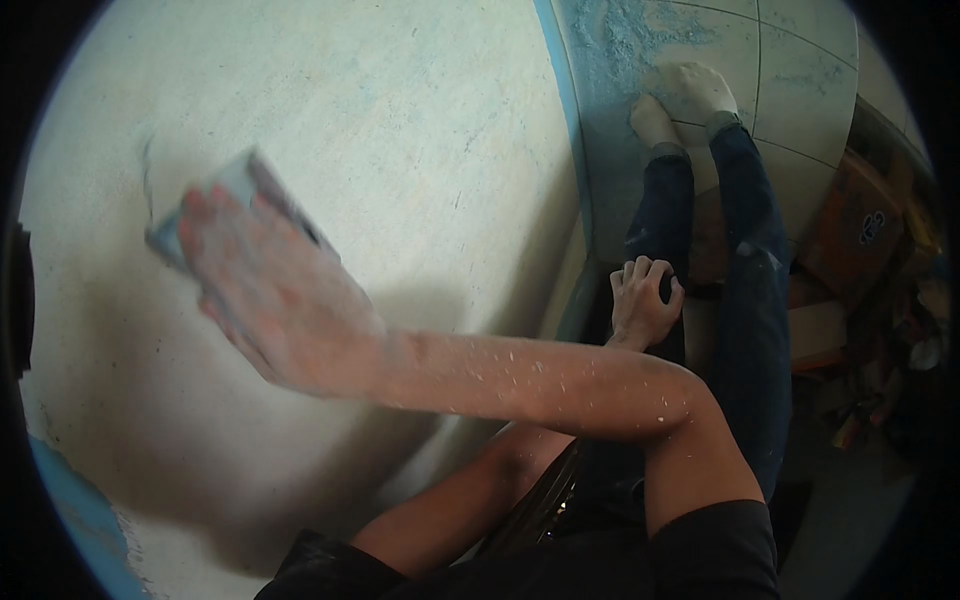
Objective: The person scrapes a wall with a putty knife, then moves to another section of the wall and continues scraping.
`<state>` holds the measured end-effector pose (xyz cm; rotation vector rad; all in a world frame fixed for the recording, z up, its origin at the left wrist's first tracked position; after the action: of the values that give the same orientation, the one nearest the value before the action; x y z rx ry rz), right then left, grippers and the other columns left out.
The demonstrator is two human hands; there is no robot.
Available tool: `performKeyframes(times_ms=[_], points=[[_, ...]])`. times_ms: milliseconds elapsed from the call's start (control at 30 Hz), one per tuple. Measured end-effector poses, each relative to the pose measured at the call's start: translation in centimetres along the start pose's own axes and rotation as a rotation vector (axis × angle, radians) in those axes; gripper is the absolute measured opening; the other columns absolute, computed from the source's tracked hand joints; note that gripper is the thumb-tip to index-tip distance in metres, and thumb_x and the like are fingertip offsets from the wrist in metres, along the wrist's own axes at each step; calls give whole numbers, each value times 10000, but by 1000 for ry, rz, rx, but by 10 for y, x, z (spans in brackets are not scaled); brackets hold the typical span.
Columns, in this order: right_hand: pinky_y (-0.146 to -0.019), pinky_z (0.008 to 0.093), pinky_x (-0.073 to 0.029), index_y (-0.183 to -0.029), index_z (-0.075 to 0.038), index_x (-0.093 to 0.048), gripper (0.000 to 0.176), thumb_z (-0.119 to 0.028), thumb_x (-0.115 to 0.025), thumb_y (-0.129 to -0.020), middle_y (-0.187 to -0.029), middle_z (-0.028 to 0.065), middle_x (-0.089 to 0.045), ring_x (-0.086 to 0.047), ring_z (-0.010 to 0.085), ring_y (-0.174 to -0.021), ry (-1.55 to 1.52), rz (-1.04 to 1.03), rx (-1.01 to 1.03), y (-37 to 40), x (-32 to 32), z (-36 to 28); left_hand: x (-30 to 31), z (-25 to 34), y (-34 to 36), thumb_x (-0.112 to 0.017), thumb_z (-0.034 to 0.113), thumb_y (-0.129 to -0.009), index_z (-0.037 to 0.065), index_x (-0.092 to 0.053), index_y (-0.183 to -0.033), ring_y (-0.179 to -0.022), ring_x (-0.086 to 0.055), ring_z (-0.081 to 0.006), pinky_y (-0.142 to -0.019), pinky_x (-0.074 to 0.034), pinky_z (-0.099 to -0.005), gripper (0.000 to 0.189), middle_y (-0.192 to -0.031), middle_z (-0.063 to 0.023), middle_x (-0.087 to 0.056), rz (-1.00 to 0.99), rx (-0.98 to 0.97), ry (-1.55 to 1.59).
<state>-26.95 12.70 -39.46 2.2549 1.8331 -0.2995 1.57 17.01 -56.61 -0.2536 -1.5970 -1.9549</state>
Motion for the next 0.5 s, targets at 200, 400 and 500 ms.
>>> performKeyframes(times_ms=[200, 400, 500], points=[[-1155, 492, -236, -1409, 41, -358, 581, -225, -559, -933, -1474, 232, -352, -295, 347, -1402, 117, -99, 11, 30, 22, 25, 13, 6, -3, -580, 234, -844, 79, -587, -961, -953, -513, -275, -868, -356, -431, 195, -962, -99, -530, 55, -33, -13], [-1148, 488, -249, -1423, 47, -328, 562, -229, -502, -965, -1487, 233, -325, -293, 356, -1399, 47, 76, -30, 3, 9, 7, 7, 4, 0, -583, 241, -848, 88, -598, -977, -966, -508, -267, -901, -349, -419, 200, -968, -91, -541, -7, -2, -29], [-1148, 490, -246, -1442, 39, -303, 573, -222, -496, -969, -1497, 230, -311, -290, 346, -1403, 62, -49, 41, 32, 20, 12, 16, 10, -2, -585, 235, -845, 91, -600, -971, -962, -509, -267, -896, -353, -420, 192, -961, -91, -546, 7, -13, -39]])
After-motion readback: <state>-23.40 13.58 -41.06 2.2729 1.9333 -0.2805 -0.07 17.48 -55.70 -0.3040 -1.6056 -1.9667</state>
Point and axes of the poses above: each hand's wrist, its own y-axis away from the middle knuckle, its own x-axis out of the back of the hand, z = x × y, the point moved 3 cm from there along -y, towards the middle knuckle
